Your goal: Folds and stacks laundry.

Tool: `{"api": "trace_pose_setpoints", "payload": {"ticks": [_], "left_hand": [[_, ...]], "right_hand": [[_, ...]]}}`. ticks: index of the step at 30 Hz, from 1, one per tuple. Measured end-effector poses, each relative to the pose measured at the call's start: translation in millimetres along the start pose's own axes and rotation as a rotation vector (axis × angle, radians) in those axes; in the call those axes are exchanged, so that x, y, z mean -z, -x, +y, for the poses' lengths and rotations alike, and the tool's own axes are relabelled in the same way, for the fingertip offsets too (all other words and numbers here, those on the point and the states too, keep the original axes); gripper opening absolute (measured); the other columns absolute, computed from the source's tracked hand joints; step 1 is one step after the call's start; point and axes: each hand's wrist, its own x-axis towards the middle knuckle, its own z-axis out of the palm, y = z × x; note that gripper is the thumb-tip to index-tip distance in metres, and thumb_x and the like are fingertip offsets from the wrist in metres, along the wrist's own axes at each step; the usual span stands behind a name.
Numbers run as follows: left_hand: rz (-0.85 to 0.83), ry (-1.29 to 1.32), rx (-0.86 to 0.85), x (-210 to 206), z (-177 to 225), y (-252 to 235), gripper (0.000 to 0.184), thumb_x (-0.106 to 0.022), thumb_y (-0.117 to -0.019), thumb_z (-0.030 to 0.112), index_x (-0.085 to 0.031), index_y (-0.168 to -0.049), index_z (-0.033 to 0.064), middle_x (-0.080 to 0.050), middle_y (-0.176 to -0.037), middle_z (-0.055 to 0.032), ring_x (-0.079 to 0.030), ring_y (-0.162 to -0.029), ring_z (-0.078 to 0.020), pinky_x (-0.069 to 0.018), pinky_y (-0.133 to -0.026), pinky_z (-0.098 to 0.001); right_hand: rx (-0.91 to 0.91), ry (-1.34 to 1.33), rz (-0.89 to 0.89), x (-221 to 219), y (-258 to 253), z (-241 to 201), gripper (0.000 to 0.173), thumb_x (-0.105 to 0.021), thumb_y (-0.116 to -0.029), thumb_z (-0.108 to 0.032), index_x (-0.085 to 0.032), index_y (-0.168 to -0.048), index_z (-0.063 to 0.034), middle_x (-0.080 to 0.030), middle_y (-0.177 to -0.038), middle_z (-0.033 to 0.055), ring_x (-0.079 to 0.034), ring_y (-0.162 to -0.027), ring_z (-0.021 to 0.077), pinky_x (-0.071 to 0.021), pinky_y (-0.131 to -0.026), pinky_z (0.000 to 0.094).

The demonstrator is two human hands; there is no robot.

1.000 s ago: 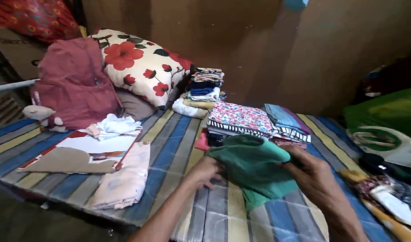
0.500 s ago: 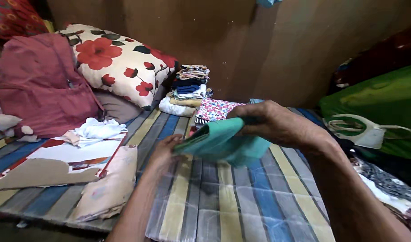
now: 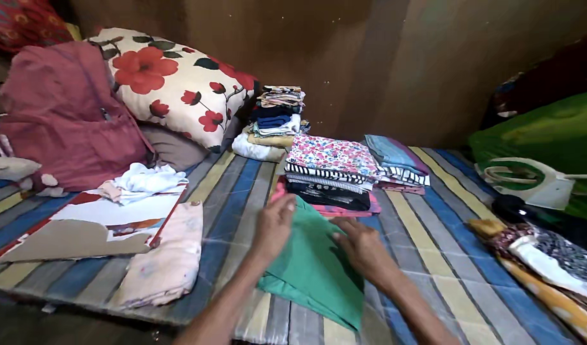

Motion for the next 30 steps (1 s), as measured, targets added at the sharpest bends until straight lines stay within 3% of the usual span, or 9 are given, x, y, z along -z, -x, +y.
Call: {"api": "trace_pose_setpoints", "payload": {"ticks": [2,3,8,14,17,19,22,25,30], "left_hand": [[-0.171,-0.006,-0.046,-21,13,10,0.035,-0.047,-0.1082,0.013,-0.060,-0.137,-0.0030,-0.066,-0.132,-0.0203,-0.065,-0.120,-0.0295,-0.0503,-0.106,-0.0462],[-0.282,-0.034,-0.073,-29,16,13,0.037,-0.047,-0.1081,0.015,-0.059,-0.138,-0.0035,-0.063,-0.135,-0.0208,-0.063,-0.124,-0.0295,-0.0480,-0.108,-0.0456],[-0.743,-0.465,-0.129,-49,8,18,0.055,-0.036,-0.1101,0.044,-0.044,-0.157,0.0159,-0.035,-0.165,-0.0118,-0.023,-0.156,-0.0339,-0.0115,-0.121,-0.0678],[-0.630,-0.706,0.236,-31,-18,-15,0.063,-0.026,-0.1059,0.064,-0.032,-0.162,0.0352,-0.014,-0.173,-0.0024,0.000,-0.158,-0.0426,0.0057,-0.108,-0.0844],[-0.563,-0.716,0.273,-30,-22,-14,0.067,-0.026,-0.1062,0.063,-0.025,-0.164,0.0308,-0.008,-0.174,-0.0048,0.001,-0.158,-0.0408,0.0054,-0.111,-0.0821],[-0.476,-0.736,0.294,-26,-15,-8,0.069,-0.031,-0.1074,0.059,-0.025,-0.165,0.0218,-0.013,-0.172,-0.0137,-0.008,-0.158,-0.0416,-0.0029,-0.114,-0.0788],[-0.342,-0.726,0.356,-7,1,1,0.056,-0.050,-0.1064,0.047,-0.059,-0.140,0.0026,-0.056,-0.140,-0.0246,-0.050,-0.135,-0.0425,-0.0373,-0.109,-0.0643],[-0.372,-0.664,0.506,8,13,3,0.060,-0.057,-0.1015,0.053,-0.068,-0.119,-0.0037,-0.067,-0.120,-0.0253,-0.063,-0.118,-0.0398,-0.0466,-0.101,-0.0574],[-0.479,-0.688,0.555,2,18,4,0.069,-0.063,-0.0961,0.058,-0.064,-0.127,-0.0034,-0.063,-0.129,-0.0253,-0.058,-0.125,-0.0401,-0.0433,-0.105,-0.0590]], "right_hand": [[-0.164,0.129,-0.337,-19,-4,-15,0.065,-0.039,-0.1069,-0.053,-0.038,-0.160,-0.0144,-0.030,-0.166,0.0195,-0.021,-0.155,0.0425,-0.0132,-0.118,0.0741],[-0.174,0.176,-0.419,-25,-2,-21,0.070,-0.034,-0.1057,-0.059,-0.036,-0.161,-0.0164,-0.026,-0.168,0.0171,-0.014,-0.157,0.0416,-0.0075,-0.118,0.0748],[-0.052,0.180,-0.307,-37,22,-17,0.071,-0.037,-0.1023,-0.055,-0.049,-0.151,-0.0047,-0.046,-0.157,0.0183,-0.030,-0.153,0.0408,-0.0123,-0.117,0.0735],[-0.033,0.209,-0.460,-28,19,-15,0.075,-0.027,-0.1037,-0.065,-0.026,-0.164,-0.0212,-0.018,-0.171,0.0120,-0.011,-0.158,0.0389,-0.0077,-0.119,0.0722],[-0.046,0.126,-0.410,-26,25,-9,0.068,-0.028,-0.1061,-0.059,-0.031,-0.163,-0.0215,-0.021,-0.171,0.0109,-0.013,-0.158,0.0385,-0.0076,-0.121,0.0696],[-0.075,0.051,-0.239,-23,32,1,0.058,-0.039,-0.1065,-0.049,-0.049,-0.154,-0.0161,-0.034,-0.165,0.0179,-0.025,-0.154,0.0417,-0.0169,-0.120,0.0682],[-0.276,0.012,0.013,-2,36,11,0.036,-0.059,-0.1032,-0.026,-0.070,-0.128,-0.0016,-0.062,-0.134,0.0277,-0.058,-0.126,0.0478,-0.0447,-0.101,0.0673],[-0.604,-0.014,-0.156,24,38,4,0.048,-0.047,-0.1092,-0.039,-0.065,-0.127,0.0012,-0.069,-0.114,0.0280,-0.066,-0.110,0.0452,-0.0498,-0.094,0.0615],[-0.647,-0.051,-0.251,14,43,-21,0.068,-0.062,-0.0996,-0.050,-0.046,-0.151,-0.0083,-0.070,-0.116,0.0249,-0.067,-0.109,0.0451,-0.0509,-0.093,0.0615]]}}
